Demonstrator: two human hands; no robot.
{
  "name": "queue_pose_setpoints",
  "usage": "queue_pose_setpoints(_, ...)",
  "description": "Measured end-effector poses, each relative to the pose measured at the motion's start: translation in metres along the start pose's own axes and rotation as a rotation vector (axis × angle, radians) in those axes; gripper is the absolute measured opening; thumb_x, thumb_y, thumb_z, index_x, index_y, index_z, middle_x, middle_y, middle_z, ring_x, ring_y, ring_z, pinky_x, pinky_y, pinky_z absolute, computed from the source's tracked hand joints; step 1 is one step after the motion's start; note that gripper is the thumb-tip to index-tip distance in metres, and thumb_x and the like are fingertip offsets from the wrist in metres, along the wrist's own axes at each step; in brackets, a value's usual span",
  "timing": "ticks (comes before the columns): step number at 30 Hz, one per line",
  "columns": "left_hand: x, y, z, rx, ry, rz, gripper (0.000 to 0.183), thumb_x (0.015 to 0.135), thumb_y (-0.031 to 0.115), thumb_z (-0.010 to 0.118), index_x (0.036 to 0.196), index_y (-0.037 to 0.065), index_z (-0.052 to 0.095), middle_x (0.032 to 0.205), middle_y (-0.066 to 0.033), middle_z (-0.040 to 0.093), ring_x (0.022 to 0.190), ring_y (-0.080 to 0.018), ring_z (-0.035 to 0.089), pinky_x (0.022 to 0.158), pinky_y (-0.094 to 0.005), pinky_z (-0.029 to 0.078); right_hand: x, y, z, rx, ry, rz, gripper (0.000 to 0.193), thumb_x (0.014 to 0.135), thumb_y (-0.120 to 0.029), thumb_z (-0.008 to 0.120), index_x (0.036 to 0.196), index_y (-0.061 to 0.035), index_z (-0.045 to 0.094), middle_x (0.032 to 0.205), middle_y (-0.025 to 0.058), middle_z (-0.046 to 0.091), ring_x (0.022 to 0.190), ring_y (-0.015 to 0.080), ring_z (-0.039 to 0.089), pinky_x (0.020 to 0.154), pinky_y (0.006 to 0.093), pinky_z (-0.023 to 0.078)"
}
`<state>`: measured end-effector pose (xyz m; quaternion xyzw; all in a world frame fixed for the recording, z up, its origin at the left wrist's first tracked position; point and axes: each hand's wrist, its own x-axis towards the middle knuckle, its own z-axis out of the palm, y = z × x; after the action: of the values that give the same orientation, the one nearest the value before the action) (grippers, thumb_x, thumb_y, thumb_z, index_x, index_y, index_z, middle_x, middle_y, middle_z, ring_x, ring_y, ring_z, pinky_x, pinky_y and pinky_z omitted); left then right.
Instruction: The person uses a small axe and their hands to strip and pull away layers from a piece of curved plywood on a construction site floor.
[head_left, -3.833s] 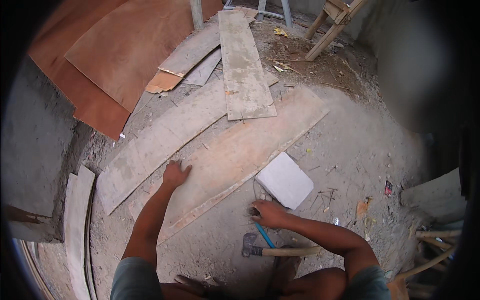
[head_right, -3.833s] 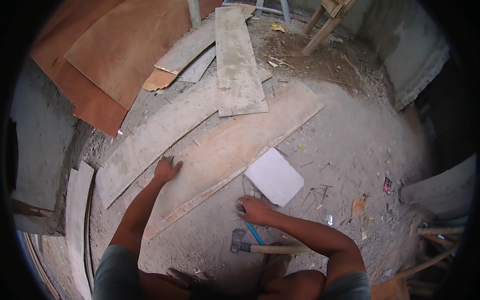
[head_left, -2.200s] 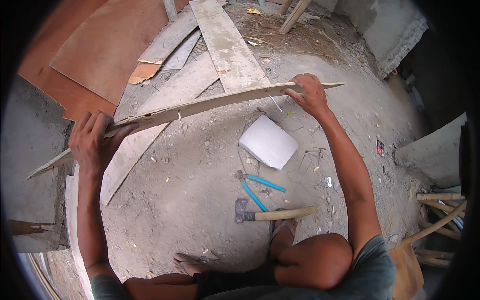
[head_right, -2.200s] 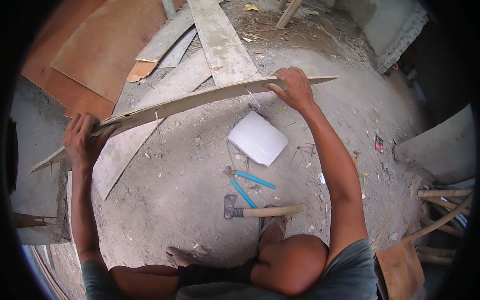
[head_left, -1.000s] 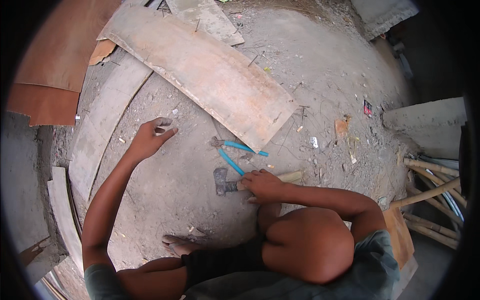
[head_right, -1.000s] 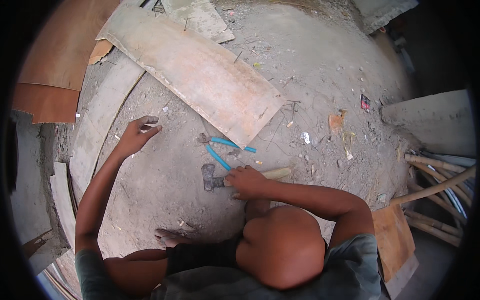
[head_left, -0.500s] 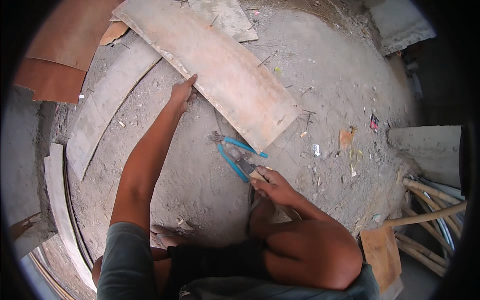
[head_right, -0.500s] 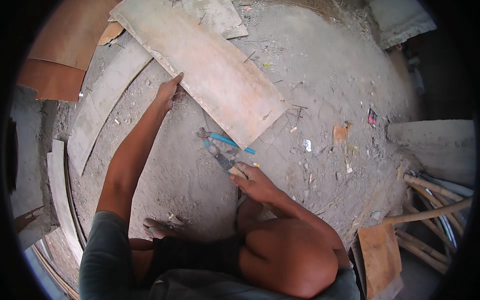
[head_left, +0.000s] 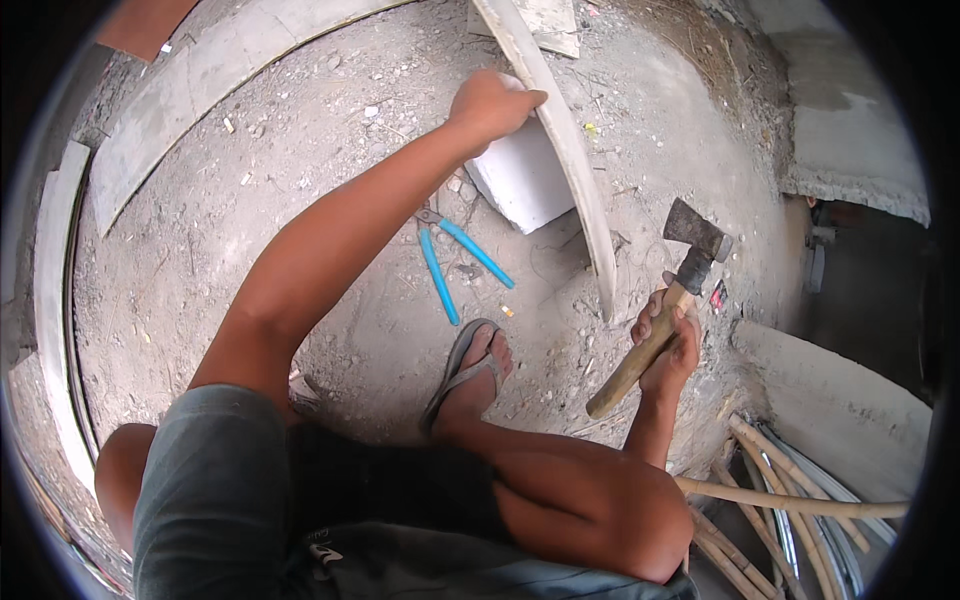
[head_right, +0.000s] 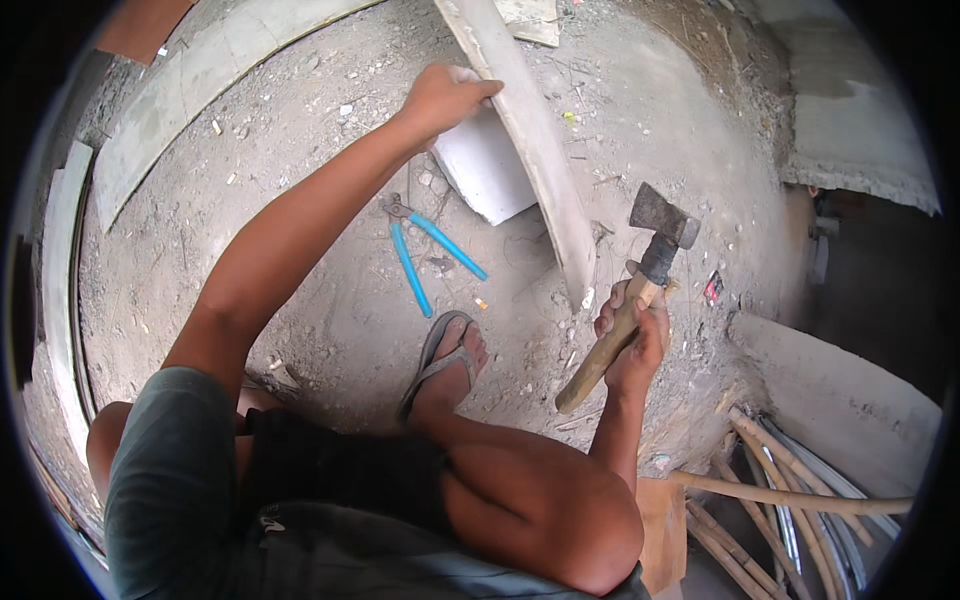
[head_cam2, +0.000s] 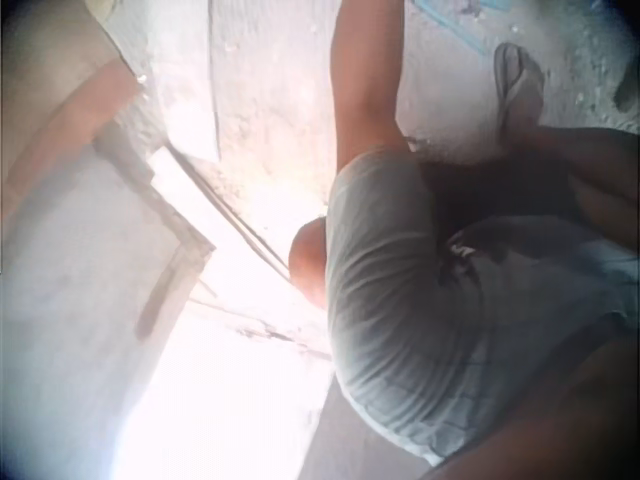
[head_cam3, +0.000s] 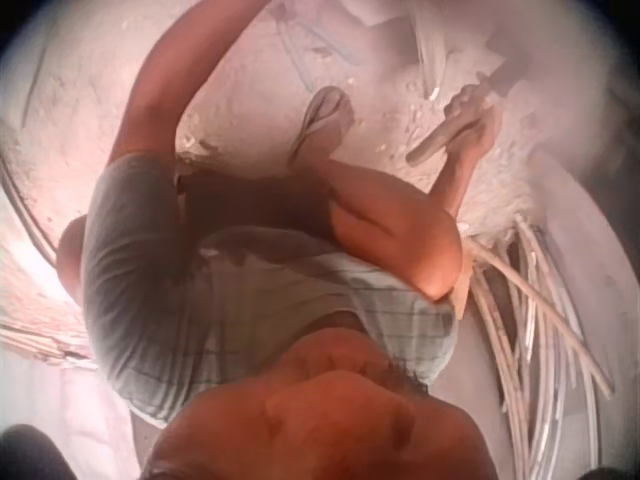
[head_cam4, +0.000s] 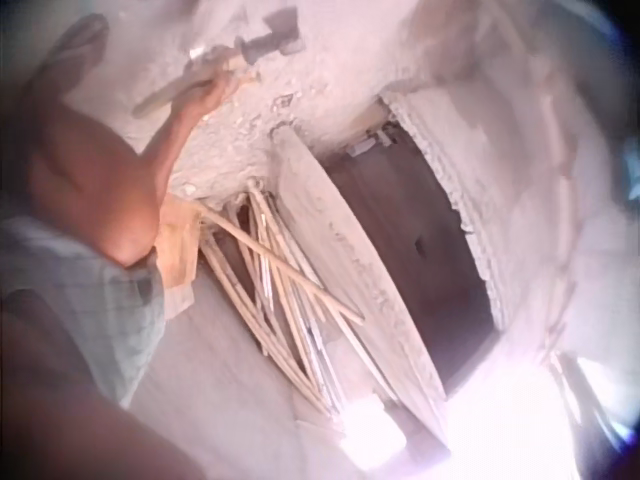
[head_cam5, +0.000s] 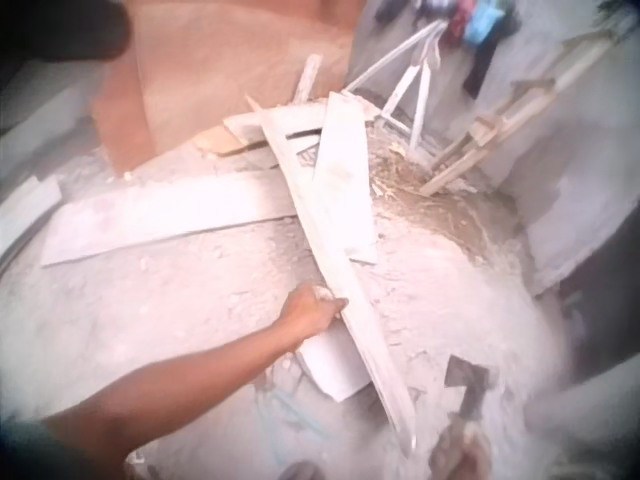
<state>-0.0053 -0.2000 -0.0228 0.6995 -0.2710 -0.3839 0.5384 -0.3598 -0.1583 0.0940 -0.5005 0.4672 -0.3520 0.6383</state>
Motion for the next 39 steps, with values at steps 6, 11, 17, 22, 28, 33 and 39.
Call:
queue_pose_setpoints(6,-0.031,-0.044,-0.040,0.484,0.004,-0.013,0.039,0.092,0.041,0.072,0.090,0.003,0.079,0.086,-0.0163,0.077,0.078,-0.0306,0.074,0.073,-0.0417,0.056,0.004,0.019,-0.024,-0.119,-0.002,0.073,0.065,0.087,-0.013,0.058,0.148,0.0044,0.046,0.103,0.0076,0.060,0.073,0.0133,0.059,0.063,0.0268,0.051)
queue_pose_setpoints(11,-0.051,-0.018,-0.041,1.036,0.064,0.056,0.038,0.093,0.040,0.073,0.089,0.002,0.077,0.084,-0.0187,0.076,0.078,-0.0386,0.073,0.075,-0.0486,0.057,0.013,0.013,-0.014,0.076,0.012,0.269,0.058,0.094,-0.007,0.065,0.148,0.0025,0.048,0.108,0.0088,0.064,0.078,0.0141,0.066,0.067,0.0282,0.059)
queue_pose_setpoints(17,-0.056,-0.023,0.016,0.901,-0.047,0.860,0.048,0.092,0.043,0.074,0.128,0.010,0.069,0.140,-0.0177,0.063,0.131,-0.0367,0.058,0.109,-0.0492,0.046,0.067,0.033,0.026,-0.177,0.277,-0.268,0.068,0.096,-0.010,0.073,0.154,0.0012,0.039,0.104,0.0088,0.070,0.064,0.0129,0.064,0.059,0.0282,0.055)
queue_pose_setpoints(22,-0.048,-0.037,0.061,1.016,-0.159,0.774,0.070,0.097,0.053,0.065,0.155,0.016,0.050,0.168,-0.0183,0.030,0.159,-0.0369,0.019,0.128,-0.0602,0.015,0.100,0.044,0.009,-0.383,0.136,-0.035,0.045,0.101,-0.014,0.070,0.138,-0.0017,0.048,0.092,0.0060,0.068,0.058,0.0135,0.062,0.051,0.0294,0.052)
queue_pose_setpoints(28,-0.043,-0.063,0.066,1.105,-0.203,0.721,0.077,0.099,0.065,0.052,0.161,0.021,0.042,0.174,-0.0196,0.017,0.162,-0.0363,0.011,0.129,-0.0586,0.006,0.163,0.032,-0.029,-0.197,0.182,0.207,0.027,0.105,-0.029,0.064,0.114,-0.0039,0.059,0.086,0.0026,0.064,0.058,0.0114,0.059,0.049,0.0284,0.051)
queue_pose_setpoints(33,-0.042,-0.060,0.069,1.123,-0.222,0.679,0.078,0.098,0.066,0.052,0.161,0.021,0.044,0.174,-0.0205,0.015,0.162,-0.0358,0.010,0.129,-0.0579,0.004,0.185,0.042,-0.007,0.220,0.193,0.322,0.017,0.105,-0.019,0.058,0.106,-0.0036,0.052,0.077,0.0025,0.057,0.057,0.0121,0.055,0.047,0.0281,0.048)
queue_pose_setpoints(39,-0.037,-0.058,0.064,1.108,-0.202,0.702,0.079,0.097,0.067,0.053,0.160,0.020,0.045,0.173,-0.0200,0.017,0.162,-0.0362,0.010,0.129,-0.0585,0.003,0.165,0.023,-0.001,-0.109,0.083,0.308,0.016,0.105,-0.019,0.060,0.115,-0.0108,0.051,0.080,-0.0004,0.056,0.056,0.0108,0.052,0.047,0.0276,0.046)
